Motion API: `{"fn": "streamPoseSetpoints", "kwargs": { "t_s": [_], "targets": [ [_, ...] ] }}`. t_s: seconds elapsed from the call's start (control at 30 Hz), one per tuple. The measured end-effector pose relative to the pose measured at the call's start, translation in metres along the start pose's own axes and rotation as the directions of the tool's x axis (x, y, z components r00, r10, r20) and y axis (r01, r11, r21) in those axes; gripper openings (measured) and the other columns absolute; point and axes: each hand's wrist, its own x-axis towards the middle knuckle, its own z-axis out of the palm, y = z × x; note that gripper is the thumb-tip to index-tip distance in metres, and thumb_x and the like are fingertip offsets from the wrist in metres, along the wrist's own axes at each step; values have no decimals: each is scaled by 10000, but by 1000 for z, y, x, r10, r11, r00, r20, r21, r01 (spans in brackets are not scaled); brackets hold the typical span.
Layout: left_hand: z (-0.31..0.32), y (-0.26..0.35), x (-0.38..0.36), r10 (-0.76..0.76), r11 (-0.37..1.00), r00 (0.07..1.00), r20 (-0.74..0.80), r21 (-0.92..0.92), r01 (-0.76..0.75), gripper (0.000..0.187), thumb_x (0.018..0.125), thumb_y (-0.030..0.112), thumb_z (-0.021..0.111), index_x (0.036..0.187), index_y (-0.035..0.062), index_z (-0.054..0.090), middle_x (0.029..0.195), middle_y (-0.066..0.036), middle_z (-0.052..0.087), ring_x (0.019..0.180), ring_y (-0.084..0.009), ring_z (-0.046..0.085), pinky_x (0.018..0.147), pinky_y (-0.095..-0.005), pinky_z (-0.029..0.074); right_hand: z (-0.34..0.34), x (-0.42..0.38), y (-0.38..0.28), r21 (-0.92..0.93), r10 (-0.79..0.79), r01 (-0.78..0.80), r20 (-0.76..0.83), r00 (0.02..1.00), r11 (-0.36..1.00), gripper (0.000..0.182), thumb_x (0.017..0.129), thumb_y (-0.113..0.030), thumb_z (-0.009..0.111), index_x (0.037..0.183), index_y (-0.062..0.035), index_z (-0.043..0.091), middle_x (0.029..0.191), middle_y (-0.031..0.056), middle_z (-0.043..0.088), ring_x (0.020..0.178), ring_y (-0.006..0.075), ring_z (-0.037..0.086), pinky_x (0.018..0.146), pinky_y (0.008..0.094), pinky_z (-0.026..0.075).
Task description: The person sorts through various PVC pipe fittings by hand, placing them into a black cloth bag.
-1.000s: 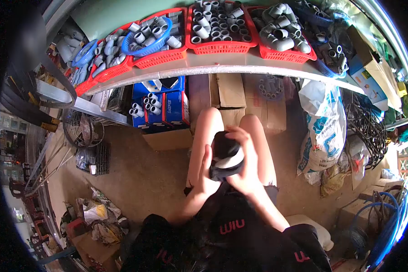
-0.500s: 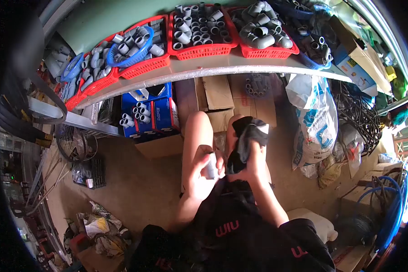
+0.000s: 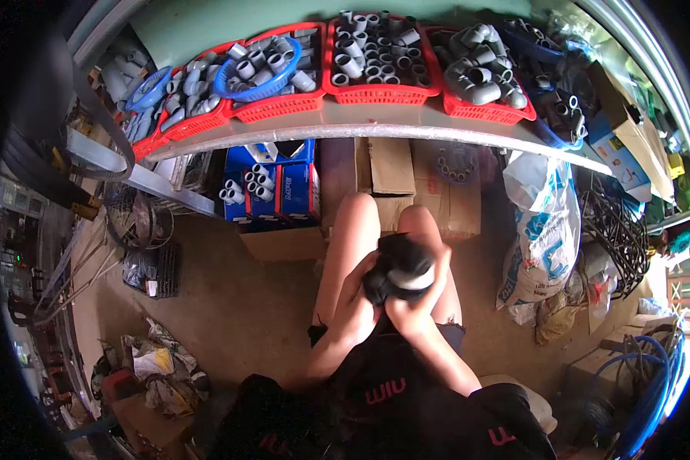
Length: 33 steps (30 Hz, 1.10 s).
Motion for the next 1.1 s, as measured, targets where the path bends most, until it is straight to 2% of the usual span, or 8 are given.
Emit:
{"fn": "streamPoseSetpoints", "kwargs": {
  "t_s": [0.23, 0.27, 0.37, 0.5, 0.7, 0.83, 1.03, 1.1],
  "targets": [
    [12, 14, 1, -90, 992, 989, 114, -74, 99, 404, 921, 315, 335, 1172, -1, 362, 1122, -96, 459, 1065, -158, 424, 938, -302, 316, -10, 10, 22, 31, 84, -83, -31, 996, 996, 319, 729, -17, 484, 1040, -1, 415, 954, 114, 512, 834, 200, 544, 753, 291, 428],
    [10, 15, 2, -114, 989, 985, 129, -75, 124, 392, 924, 322, 324, 1159, 11, 367, 1112, -95, 462, 1052, -159, 432, 934, -309, 322, -9, 2, 12, 256, 419, -390, -68, 906, 885, 299, 750, -40, 465, 1040, -10, 403, 966, 101, 487, 847, 194, 528, 773, 290, 421],
    [19, 16, 9, 53, 996, 995, 83, -74, -47, 324, 928, 309, 322, 1105, 43, 371, 1084, -90, 471, 1023, -160, 452, 910, -317, 352, -7, -9, 8, 549, 561, -528, 124, 818, 648, 311, 744, -59, 486, 1041, -20, 400, 973, 102, 493, 911, 207, 518, 799, 318, 420],
    [15, 11, 3, 40, 999, 999, -10, 25, -40, 207, 901, 155, 426, 1072, 40, 398, 998, -58, 512, 882, -97, 519, 749, -227, 438, -1, -11, 6, 35, -64, 60, 145, 987, 998, 454, 659, -39, 625, 1055, -22, 405, 1082, 210, 490, 1002, 294, 509, 875, 365, 388],
    [-1, -4, -4, 41, 998, 995, 95, -57, -36, 354, 896, 185, 423, 1200, 6, 394, 1087, -75, 506, 993, -124, 501, 783, -228, 441, -11, -16, 6, -136, -80, 85, 39, 996, 987, 555, 589, 13, 595, 1111, -21, 407, 956, 137, 491, 891, 259, 511, 830, 345, 389],
    [9, 10, -2, -235, 955, 971, 52, -171, 240, 419, 870, 282, 417, 1180, 1, 382, 1094, -105, 500, 1049, -181, 457, 910, -331, 341, -15, -13, 19, -173, 82, -82, -8, 997, 981, 449, 654, 20, 538, 1078, -18, 395, 985, 132, 482, 928, 229, 495, 847, 328, 373],
    [2, -1, 17, -79, 988, 991, 110, 141, 63, 470, 761, 228, 592, 1119, 21, 368, 1048, -66, 441, 1020, -161, 431, 869, -306, 350, -13, -13, 37, 77, 347, -352, 71, 935, 933, 335, 779, -144, 503, 1075, -15, 418, 994, 97, 479, 942, 185, 472, 840, 298, 371],
    [-6, -6, 19, -75, 997, 995, 69, -2, 75, 435, 756, 203, 596, 1088, 21, 381, 1041, -64, 453, 1019, -160, 438, 874, -306, 354, -9, -10, 31, -140, 184, -168, 106, 977, 976, 364, 762, -152, 522, 1081, -16, 411, 987, 90, 463, 961, 195, 446, 866, 311, 339]
  ]
}}
